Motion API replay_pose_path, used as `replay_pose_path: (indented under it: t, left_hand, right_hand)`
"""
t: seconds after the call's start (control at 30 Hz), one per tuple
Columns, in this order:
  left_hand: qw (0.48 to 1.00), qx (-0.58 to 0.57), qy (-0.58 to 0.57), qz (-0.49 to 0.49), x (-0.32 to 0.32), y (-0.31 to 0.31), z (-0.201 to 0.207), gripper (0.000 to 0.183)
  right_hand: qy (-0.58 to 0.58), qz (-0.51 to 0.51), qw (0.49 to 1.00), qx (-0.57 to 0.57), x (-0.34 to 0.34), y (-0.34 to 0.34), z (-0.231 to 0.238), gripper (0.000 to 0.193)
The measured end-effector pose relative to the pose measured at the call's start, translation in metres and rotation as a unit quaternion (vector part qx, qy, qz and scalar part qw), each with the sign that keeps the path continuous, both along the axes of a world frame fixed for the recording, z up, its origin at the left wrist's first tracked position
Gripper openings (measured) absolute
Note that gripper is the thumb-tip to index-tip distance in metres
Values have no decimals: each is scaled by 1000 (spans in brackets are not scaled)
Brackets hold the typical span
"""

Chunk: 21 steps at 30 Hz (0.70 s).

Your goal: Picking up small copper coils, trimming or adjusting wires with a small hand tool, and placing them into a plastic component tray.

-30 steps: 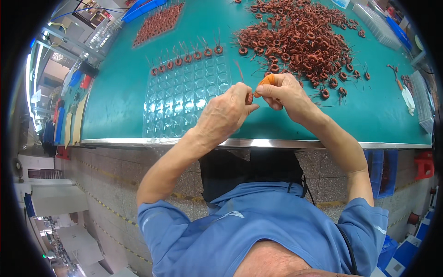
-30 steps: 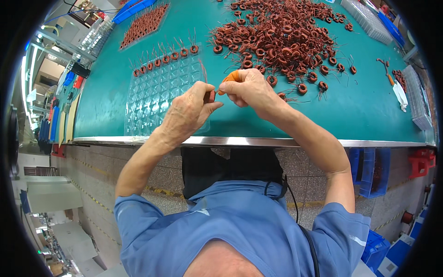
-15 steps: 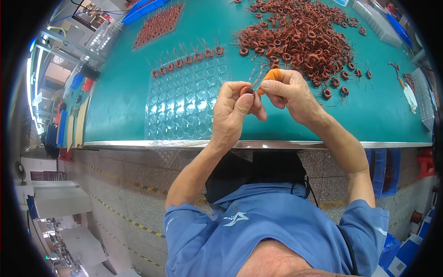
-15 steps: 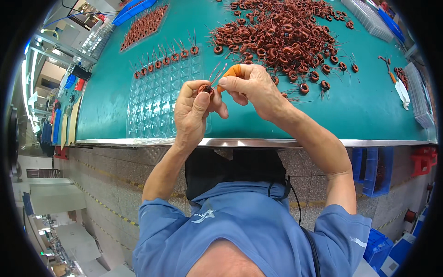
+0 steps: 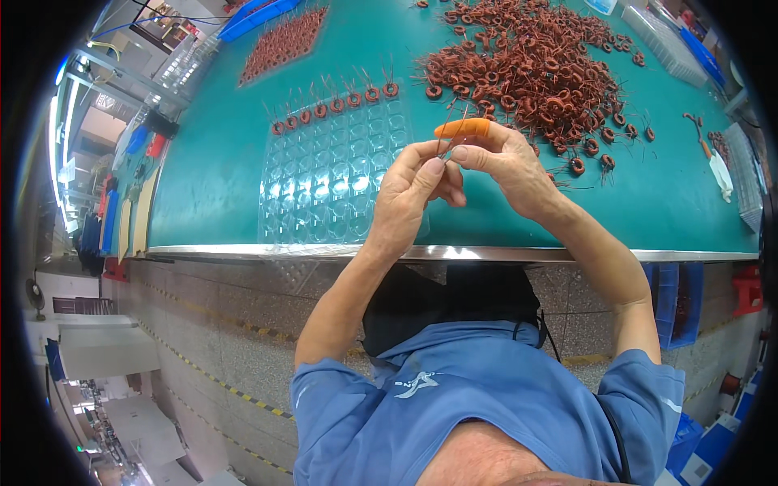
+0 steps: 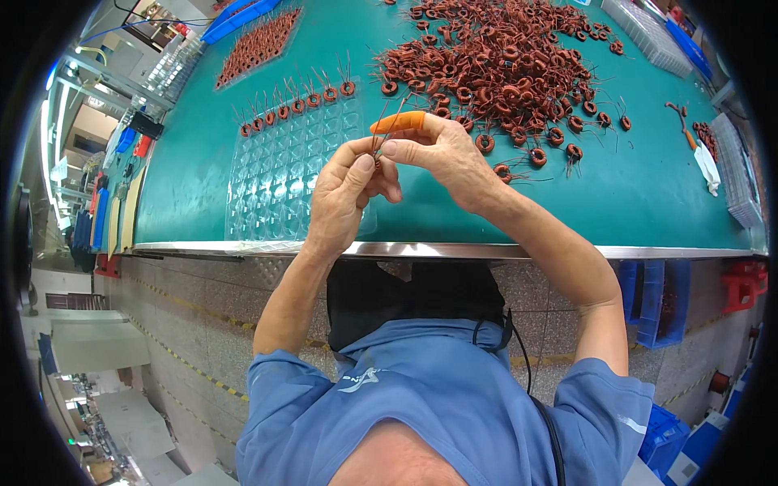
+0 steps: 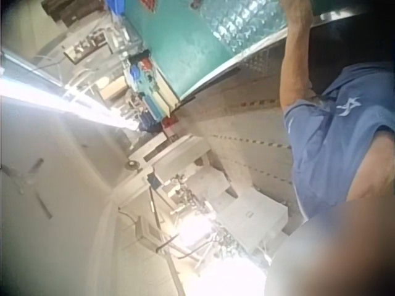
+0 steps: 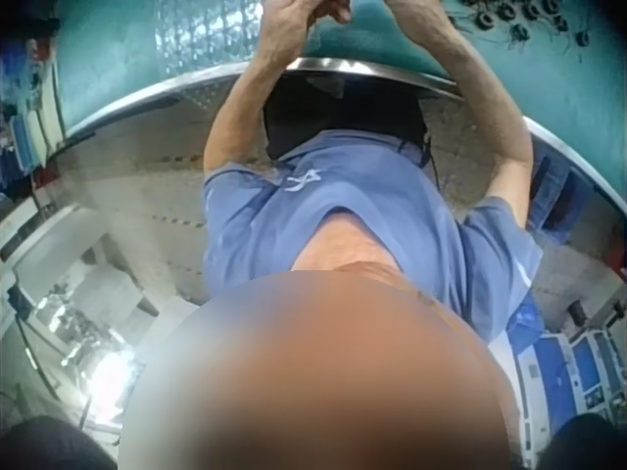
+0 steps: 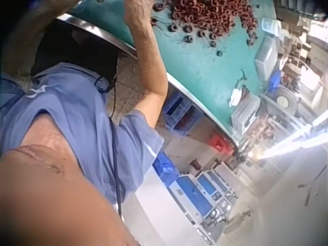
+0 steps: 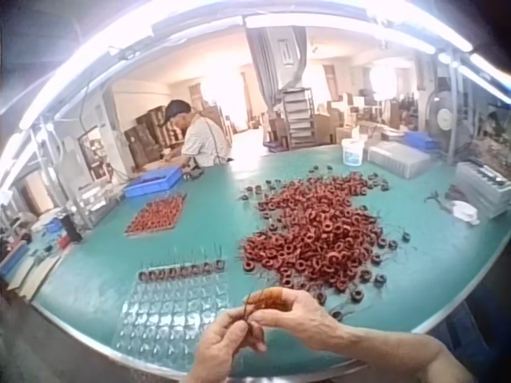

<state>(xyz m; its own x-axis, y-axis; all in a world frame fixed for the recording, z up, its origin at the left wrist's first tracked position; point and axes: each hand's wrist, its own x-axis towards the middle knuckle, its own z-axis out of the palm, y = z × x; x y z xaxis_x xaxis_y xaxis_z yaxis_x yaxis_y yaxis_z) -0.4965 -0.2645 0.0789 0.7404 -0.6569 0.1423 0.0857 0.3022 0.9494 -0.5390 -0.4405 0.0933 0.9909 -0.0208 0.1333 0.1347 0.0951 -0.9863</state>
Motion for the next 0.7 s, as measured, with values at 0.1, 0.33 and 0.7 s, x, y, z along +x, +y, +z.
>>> replay_pose_path:
  t: [0.1, 0.33, 0.7]
  left_hand:
    - [1000, -3, 5, 15, 0, -5, -1, 27]
    - [994, 21, -41, 99, -3, -21, -12, 23]
    - [997, 30, -47, 47, 20, 16, 4, 20]
  right_hand:
    - [-13, -10, 1000, 10, -1, 2, -2, 40]
    - [-52, -61, 995, -67, 0, 1, -9, 32]
    - [-35, -145, 988, -36, 13, -21, -15, 29]
